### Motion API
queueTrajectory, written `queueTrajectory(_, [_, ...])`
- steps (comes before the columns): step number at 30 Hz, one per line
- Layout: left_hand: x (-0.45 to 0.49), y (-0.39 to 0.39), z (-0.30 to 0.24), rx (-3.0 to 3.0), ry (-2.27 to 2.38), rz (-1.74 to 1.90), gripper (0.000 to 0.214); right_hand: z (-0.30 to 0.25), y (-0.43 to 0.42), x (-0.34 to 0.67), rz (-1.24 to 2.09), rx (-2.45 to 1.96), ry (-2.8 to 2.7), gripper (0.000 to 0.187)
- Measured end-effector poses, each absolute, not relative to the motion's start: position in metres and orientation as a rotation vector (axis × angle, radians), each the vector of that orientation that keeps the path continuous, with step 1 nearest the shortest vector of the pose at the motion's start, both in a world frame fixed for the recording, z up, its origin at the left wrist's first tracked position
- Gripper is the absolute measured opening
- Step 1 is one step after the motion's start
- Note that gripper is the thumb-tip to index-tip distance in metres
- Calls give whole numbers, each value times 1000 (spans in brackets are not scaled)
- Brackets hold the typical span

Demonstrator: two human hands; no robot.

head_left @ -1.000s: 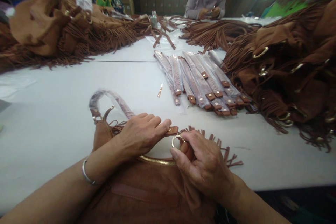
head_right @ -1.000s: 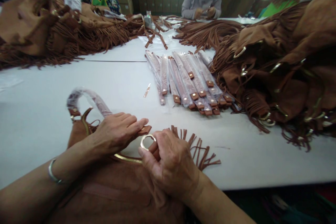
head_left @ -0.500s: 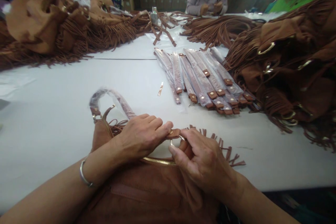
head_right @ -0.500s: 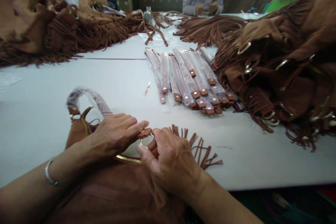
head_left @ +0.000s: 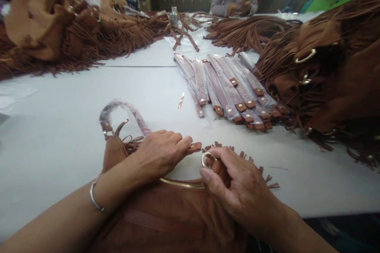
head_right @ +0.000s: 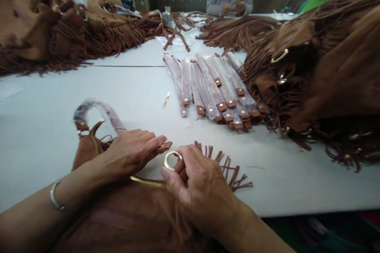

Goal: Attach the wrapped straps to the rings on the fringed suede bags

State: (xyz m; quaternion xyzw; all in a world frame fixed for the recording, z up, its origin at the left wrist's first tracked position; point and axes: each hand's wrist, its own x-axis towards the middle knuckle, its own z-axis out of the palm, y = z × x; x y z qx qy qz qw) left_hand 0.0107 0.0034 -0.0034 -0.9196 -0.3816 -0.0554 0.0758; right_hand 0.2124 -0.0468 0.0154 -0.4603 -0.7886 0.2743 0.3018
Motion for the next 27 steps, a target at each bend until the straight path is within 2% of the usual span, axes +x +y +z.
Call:
queueTrajectory(15, [8, 0, -5, -2808, -1070, -255, 20, -1, -48, 206, 645, -1165, -2171, 10])
queueTrajectory(27, [10, 0, -3, -2859, -1070, -199, 26, -10, -41, 207, 562, -1060, -2157, 14])
